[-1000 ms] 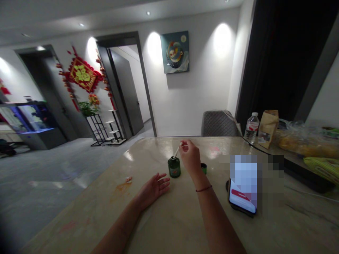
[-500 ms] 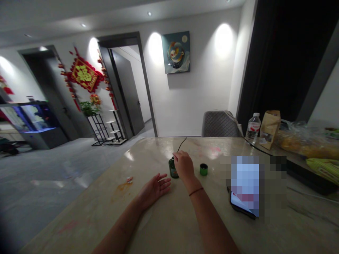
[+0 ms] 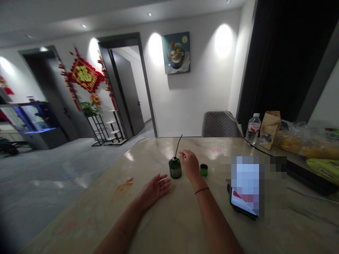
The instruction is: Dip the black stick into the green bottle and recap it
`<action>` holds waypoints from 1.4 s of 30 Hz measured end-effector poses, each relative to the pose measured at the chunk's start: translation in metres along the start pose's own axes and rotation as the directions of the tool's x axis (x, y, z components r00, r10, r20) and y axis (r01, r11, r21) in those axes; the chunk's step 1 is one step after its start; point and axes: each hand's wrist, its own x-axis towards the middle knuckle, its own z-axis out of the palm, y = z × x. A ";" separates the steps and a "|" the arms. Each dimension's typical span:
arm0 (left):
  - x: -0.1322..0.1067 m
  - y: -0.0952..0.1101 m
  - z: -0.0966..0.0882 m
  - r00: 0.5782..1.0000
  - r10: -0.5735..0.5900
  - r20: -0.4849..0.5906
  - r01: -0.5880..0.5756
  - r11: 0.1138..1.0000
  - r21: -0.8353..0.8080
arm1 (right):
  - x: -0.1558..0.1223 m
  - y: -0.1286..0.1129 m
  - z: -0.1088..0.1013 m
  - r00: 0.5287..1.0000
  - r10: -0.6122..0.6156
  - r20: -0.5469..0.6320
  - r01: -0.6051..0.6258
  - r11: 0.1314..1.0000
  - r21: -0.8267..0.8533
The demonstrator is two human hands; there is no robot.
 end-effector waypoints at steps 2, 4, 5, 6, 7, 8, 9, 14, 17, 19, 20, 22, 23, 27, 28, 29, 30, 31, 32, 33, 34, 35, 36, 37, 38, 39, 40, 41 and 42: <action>0.000 0.000 0.000 1.000 -0.003 -0.006 0.003 1.000 0.000 | -0.001 0.009 -0.004 0.998 0.050 0.023 -0.047 0.991 -0.122; -0.001 0.000 0.000 1.000 -0.006 -0.008 0.006 1.000 0.001 | -0.002 0.018 -0.008 0.993 0.104 0.057 -0.087 0.965 -0.248; -0.001 0.000 0.000 1.000 -0.006 -0.008 0.006 1.000 0.002 | -0.003 0.022 -0.010 0.989 0.127 0.081 -0.098 0.952 -0.288; -0.001 0.000 0.000 1.000 -0.004 -0.008 0.004 1.000 0.004 | -0.004 0.025 -0.010 0.984 0.144 0.108 -0.105 0.946 -0.307; -0.001 0.000 0.000 1.000 -0.001 -0.008 0.001 1.000 0.006 | -0.005 0.027 -0.010 0.979 0.153 0.138 -0.105 0.947 -0.304; -0.001 0.000 0.000 1.000 0.002 -0.007 -0.002 1.000 0.007 | -0.006 0.028 -0.008 0.974 0.153 0.169 -0.101 0.954 -0.281; -0.002 0.000 0.001 1.000 0.006 -0.008 -0.006 1.000 0.008 | -0.007 0.029 -0.005 0.968 0.145 0.207 -0.095 0.968 -0.233; 0.000 -0.001 0.000 0.999 0.015 -0.035 -0.014 1.000 0.022 | -0.018 0.027 0.021 0.903 0.007 0.429 -0.122 0.963 0.241; 0.004 0.002 -0.004 0.990 0.094 -0.107 -0.086 0.993 0.080 | -0.030 0.029 0.038 0.900 0.026 0.435 -0.190 0.922 0.337; 0.008 0.005 -0.008 0.957 0.222 -0.186 -0.186 0.963 0.193 | -0.036 0.031 0.046 0.921 0.067 0.383 -0.201 0.925 0.322; 0.009 0.006 -0.010 0.929 0.296 -0.221 -0.236 0.935 0.264 | -0.038 0.032 0.049 0.930 0.079 0.358 -0.196 0.932 0.305; 0.013 0.007 -0.014 0.882 0.397 -0.255 -0.293 0.884 0.365 | -0.040 0.033 0.053 0.941 0.098 0.324 -0.187 0.948 0.257; 0.014 0.006 -0.015 0.868 0.426 -0.257 -0.306 0.864 0.399 | -0.040 0.033 0.054 0.943 0.113 0.313 -0.190 0.955 0.227; 0.016 0.000 -0.013 0.853 0.476 -0.215 -0.316 0.798 0.514 | -0.033 0.033 0.058 0.946 0.156 0.283 -0.204 0.968 0.148; 0.016 -0.001 -0.012 0.848 0.491 -0.197 -0.314 0.767 0.559 | -0.031 0.034 0.059 0.946 0.158 0.282 -0.205 0.968 0.146; 0.016 -0.002 -0.011 0.844 0.506 -0.180 -0.311 0.734 0.604 | -0.028 0.035 0.060 0.945 0.160 0.284 -0.208 0.967 0.147; 0.016 -0.003 -0.011 0.839 0.518 -0.165 -0.305 0.700 0.645 | -0.024 0.036 0.062 0.944 0.164 0.286 -0.214 0.965 0.150; 0.016 -0.003 -0.010 0.837 0.526 -0.153 -0.298 0.671 0.679 | -0.021 0.038 0.063 0.942 0.168 0.289 -0.219 0.964 0.153; 0.016 -0.003 -0.010 0.836 0.529 -0.146 -0.289 0.651 0.702 | -0.018 0.039 0.064 0.941 0.173 0.291 -0.225 0.962 0.155; 0.016 -0.003 -0.010 0.837 0.528 -0.144 -0.281 0.642 0.714 | -0.015 0.041 0.066 0.940 0.178 0.292 -0.230 0.961 0.155; 0.015 -0.003 -0.010 0.839 0.525 -0.144 -0.272 0.633 0.725 | -0.011 0.042 0.067 0.938 0.184 0.292 -0.236 0.960 0.152; 0.015 -0.003 -0.009 0.839 0.524 -0.145 -0.263 0.625 0.735 | -0.008 0.043 0.069 0.937 0.190 0.292 -0.239 0.961 0.142; 0.015 -0.003 -0.009 0.840 0.523 -0.146 -0.254 0.617 0.745 | -0.005 0.043 0.071 0.936 0.196 0.294 -0.241 0.963 0.124; 0.014 -0.003 -0.008 0.841 0.521 -0.147 -0.248 0.611 0.752 | -0.002 0.043 0.072 0.933 0.205 0.297 -0.242 0.966 0.093; 0.014 -0.003 -0.007 0.842 0.519 -0.148 -0.242 0.608 0.756 | 0.000 0.043 0.074 0.929 0.214 0.301 -0.240 0.970 0.051; 0.013 -0.003 -0.007 0.842 0.517 -0.151 -0.237 0.607 0.758 | 0.003 0.043 0.076 0.925 0.224 0.306 -0.235 0.972 0.000; 0.013 -0.003 -0.006 0.843 0.516 -0.153 -0.233 0.606 0.760 | 0.005 0.042 0.077 0.921 0.234 0.311 -0.228 0.972 -0.054; 0.013 -0.002 -0.006 0.843 0.516 -0.154 -0.231 0.605 0.762 | 0.007 0.041 0.079 0.918 0.242 0.313 -0.220 0.970 -0.103; 0.013 -0.002 -0.006 0.842 0.517 -0.154 -0.230 0.603 0.764 | 0.008 0.040 0.081 0.917 0.249 0.311 -0.212 0.966 -0.147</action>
